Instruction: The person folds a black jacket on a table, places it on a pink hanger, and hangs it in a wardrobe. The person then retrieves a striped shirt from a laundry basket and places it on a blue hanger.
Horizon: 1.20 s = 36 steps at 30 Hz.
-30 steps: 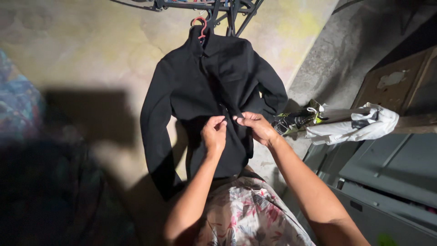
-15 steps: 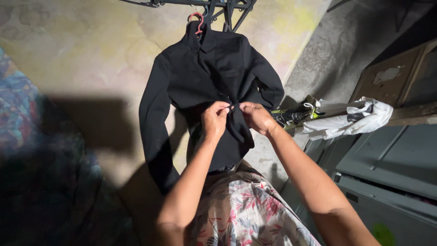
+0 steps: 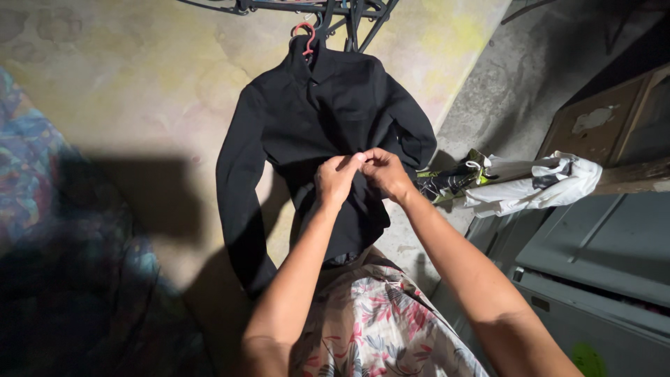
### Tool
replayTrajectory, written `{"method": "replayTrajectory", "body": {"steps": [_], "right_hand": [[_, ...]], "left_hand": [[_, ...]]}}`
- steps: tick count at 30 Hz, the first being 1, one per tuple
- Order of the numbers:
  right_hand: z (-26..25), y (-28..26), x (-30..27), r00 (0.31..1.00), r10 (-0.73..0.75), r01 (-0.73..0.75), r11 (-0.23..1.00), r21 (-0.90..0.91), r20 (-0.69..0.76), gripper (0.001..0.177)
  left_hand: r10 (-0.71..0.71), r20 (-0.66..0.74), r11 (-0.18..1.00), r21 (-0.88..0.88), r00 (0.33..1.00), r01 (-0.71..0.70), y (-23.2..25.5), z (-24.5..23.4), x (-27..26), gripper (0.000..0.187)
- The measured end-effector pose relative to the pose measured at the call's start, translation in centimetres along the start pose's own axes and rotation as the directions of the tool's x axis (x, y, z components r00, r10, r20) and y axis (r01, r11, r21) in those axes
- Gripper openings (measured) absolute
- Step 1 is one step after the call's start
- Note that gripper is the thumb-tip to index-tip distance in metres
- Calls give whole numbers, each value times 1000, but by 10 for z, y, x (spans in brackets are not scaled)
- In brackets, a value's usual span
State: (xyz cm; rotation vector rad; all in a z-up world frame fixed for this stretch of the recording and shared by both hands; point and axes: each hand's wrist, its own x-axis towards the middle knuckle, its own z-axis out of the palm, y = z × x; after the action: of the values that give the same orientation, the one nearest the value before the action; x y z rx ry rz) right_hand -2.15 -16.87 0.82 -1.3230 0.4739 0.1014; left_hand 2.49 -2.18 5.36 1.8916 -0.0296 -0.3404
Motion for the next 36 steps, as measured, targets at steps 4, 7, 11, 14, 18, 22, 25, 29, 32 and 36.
{"method": "replayTrajectory", "body": {"steps": [4, 7, 11, 14, 18, 22, 25, 29, 32, 36], "right_hand": [[12, 2, -6, 986, -165, 155, 970, -185, -39, 11], [20, 5, -14, 972, -224, 216, 970, -107, -70, 15], [29, 9, -24, 968, -196, 199, 980, 7, -157, 17], [31, 2, -23, 979, -81, 111, 982, 155, -187, 9], [18, 1, -13, 954, 190, -144, 969, 200, -231, 9], [-9, 15, 17, 896, 444, -400, 834, 380, -31, 10], [-23, 37, 31, 824, 566, -517, 734, 440, 23, 10], [-36, 88, 40, 782, 526, -468, 850, 243, -335, 10], [-78, 127, 69, 890, 397, -450, 677, 582, 226, 13], [-86, 113, 102, 961, 233, -276, 779, 563, 149, 22]], "left_hand": [[-29, -67, 998, -58, 997, 25, -10, 6, 1, 28], [-141, -35, 961, -243, 989, 128, -30, 15, 11, 22], [-177, -21, 915, -371, 984, 156, -54, 24, 23, 20], [-201, 84, 865, -452, 976, 217, -66, 24, 29, 25], [-41, 113, 919, -386, 993, 81, -76, 24, 29, 29], [40, 140, 939, -343, 989, 10, -72, 21, 24, 29], [48, 101, 975, -219, 994, -25, -57, 17, 15, 33], [-513, 252, 849, 292, 820, 441, -25, 2, 1, 36], [-599, 378, 666, 724, 706, 178, -25, -9, 10, 28], [-406, 283, 701, 707, 869, 97, -41, -12, 52, 26]]}}
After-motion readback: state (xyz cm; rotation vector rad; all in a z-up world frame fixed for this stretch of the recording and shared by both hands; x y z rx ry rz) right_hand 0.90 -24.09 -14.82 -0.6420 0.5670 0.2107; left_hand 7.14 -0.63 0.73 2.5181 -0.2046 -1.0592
